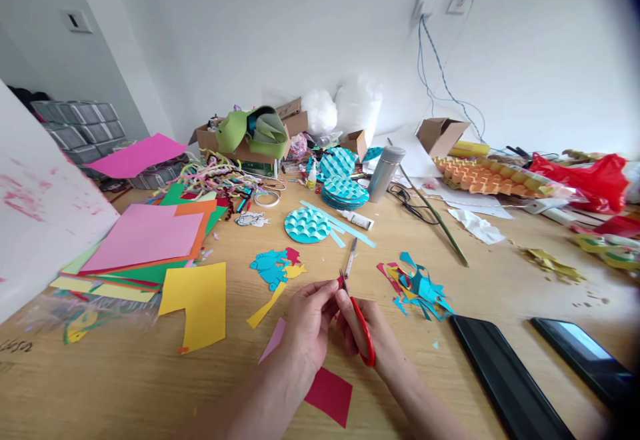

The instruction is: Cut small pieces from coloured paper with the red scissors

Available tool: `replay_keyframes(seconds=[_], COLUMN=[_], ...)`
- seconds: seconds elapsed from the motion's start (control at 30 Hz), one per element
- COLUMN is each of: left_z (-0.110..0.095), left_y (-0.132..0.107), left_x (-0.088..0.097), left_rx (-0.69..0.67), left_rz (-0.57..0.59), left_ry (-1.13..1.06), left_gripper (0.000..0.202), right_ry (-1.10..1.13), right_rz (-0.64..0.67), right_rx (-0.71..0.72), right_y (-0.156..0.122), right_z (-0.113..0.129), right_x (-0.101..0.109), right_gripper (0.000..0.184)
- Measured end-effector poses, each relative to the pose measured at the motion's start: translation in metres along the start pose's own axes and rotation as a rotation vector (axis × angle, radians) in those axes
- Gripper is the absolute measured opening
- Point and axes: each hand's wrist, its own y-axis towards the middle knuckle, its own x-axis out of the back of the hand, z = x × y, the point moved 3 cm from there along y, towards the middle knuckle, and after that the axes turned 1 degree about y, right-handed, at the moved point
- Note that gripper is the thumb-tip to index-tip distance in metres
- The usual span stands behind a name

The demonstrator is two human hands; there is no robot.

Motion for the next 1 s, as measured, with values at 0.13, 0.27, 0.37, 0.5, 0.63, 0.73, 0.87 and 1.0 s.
replay_keyframes(seconds=[0.13, 0.27, 0.37, 0.5, 0.63, 0.73, 0.87, 1.0], left_z=[0.0, 0.0, -0.001, -0.004, -0.013, -0.021, -0.031, -0.036], left_y=[0.0, 0.001, 0.002, 0.002, 0.005, 0.011, 0.016, 0.017], left_x=[0.0, 0.001, 0.001, 0.001, 0.002, 0.004, 0.006, 0.006], left_rx=[0.004, -0.011, -0.021, -0.058, -0.072, -0.004, 0.026, 0.042], left_rz=[-0.029, -0.035, -0.042, -0.034, -0.018, 0.027, 0.064, 0.08], left_ry=[-0.016, -0.023, -0.013, 0.02, 0.054, 0.111, 0.199, 0.296], left_gripper=[0.018, 0.017, 0.017, 0.014, 0.013, 0.014, 0.015, 0.017], right_ry=[0.008, 0.016, 0.027, 0.025, -0.053, -0.091, -0.119, -0.139], right_rz=[-0.004, -0.013, -0.006, -0.009, 0.006, 0.047, 0.094, 0.113], right_rx=[0.001, -0.026, -0.047, -0.068, -0.067, -0.031, -0.013, -0.025], right_y=[-0.001, -0.002, -0.002, 0.001, 0.001, -0.001, -0.004, -0.005], right_z=[0.001, 0.002, 0.001, -0.003, -0.001, 0.003, 0.005, 0.005], right_x=[0.0, 0.0, 0.001, 0.001, 0.002, 0.003, 0.004, 0.004], right_gripper=[0.067, 0.067, 0.066, 0.063, 0.064, 0.067, 0.067, 0.067])
